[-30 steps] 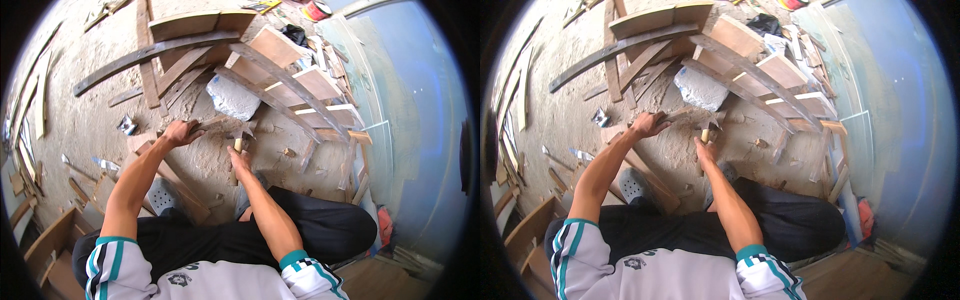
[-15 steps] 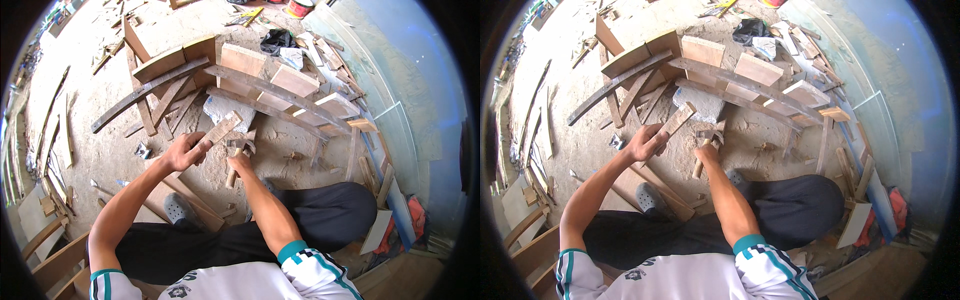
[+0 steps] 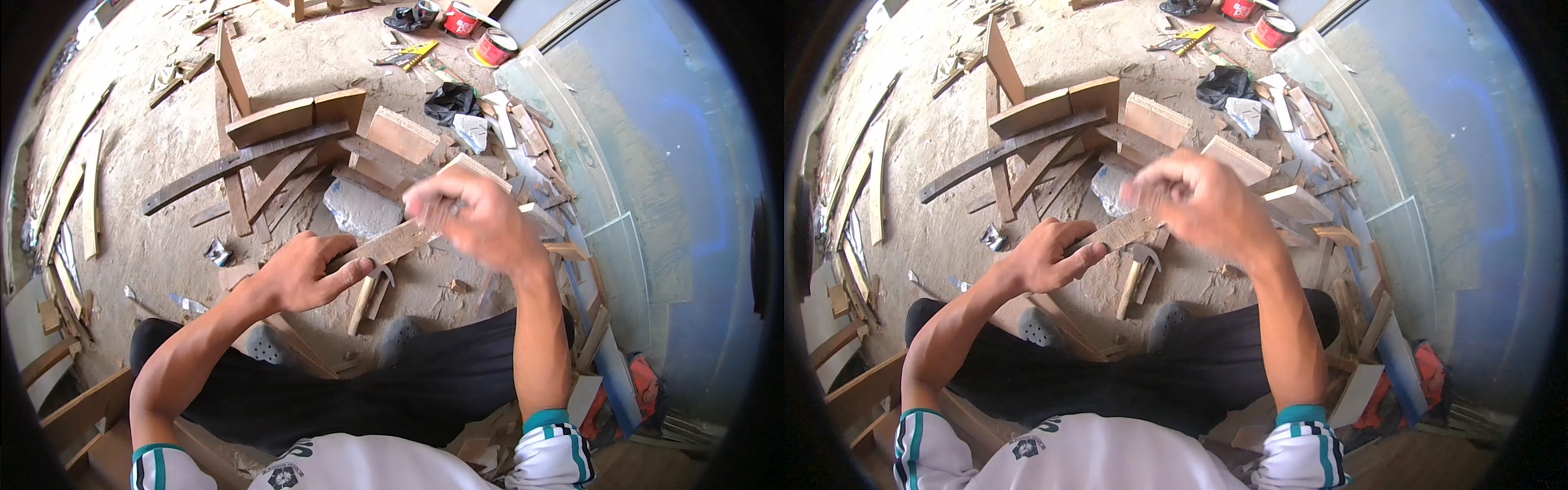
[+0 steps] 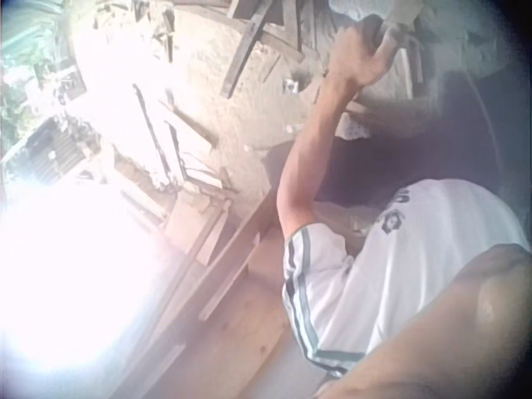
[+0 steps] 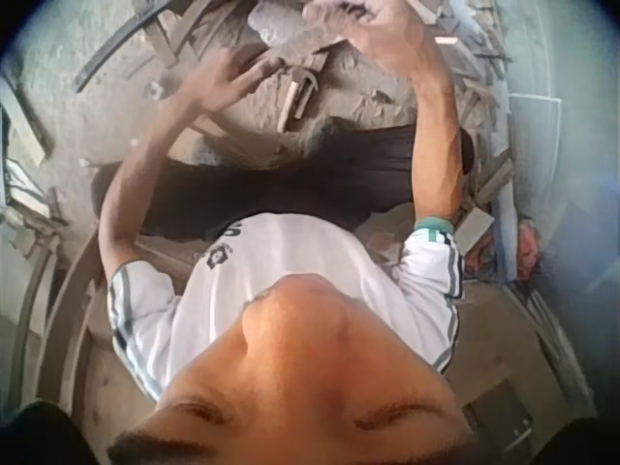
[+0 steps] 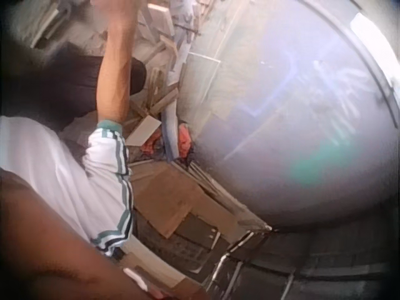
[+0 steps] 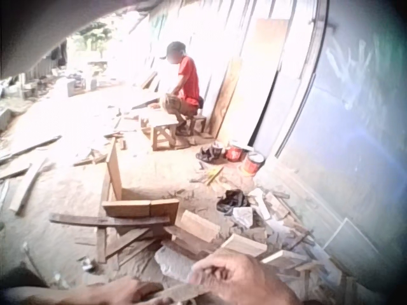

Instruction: The person sits on the floor and uses a hammer to repeatedly strike a small piece of wood placed on a larger wooden structure. The person adjusts the wood's position and continues hammering throughout the clip.

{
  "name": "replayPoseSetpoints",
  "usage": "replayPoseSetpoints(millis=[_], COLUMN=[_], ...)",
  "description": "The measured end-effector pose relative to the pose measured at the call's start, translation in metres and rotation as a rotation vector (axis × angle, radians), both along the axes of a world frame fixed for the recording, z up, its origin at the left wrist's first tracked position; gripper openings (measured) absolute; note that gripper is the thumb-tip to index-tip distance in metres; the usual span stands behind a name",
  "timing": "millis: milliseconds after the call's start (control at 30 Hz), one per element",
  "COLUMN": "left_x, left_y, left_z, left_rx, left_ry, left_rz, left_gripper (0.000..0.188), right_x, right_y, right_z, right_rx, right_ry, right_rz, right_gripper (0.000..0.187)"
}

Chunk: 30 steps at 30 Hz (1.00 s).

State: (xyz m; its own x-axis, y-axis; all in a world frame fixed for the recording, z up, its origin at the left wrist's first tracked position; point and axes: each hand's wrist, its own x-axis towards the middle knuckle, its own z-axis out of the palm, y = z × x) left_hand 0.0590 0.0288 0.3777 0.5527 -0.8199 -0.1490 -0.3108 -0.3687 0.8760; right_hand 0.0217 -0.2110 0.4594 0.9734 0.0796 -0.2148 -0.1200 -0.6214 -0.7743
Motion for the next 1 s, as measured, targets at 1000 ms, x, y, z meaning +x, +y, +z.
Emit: replayPoseSetpoints(millis=[1000], left_x=[0.006], left_y=[0.017], left_z=[-0.027], left_rx=[0.031], left_ry=[0.347], left_rz=[0.138], left_gripper=[0.054], right_x=[-0.003], right_y=[0.008], right_z=[-0.055], right_rx=[0.308], right_ry=[-0.310], right_rz=[-0.039], right_gripper=[0.017])
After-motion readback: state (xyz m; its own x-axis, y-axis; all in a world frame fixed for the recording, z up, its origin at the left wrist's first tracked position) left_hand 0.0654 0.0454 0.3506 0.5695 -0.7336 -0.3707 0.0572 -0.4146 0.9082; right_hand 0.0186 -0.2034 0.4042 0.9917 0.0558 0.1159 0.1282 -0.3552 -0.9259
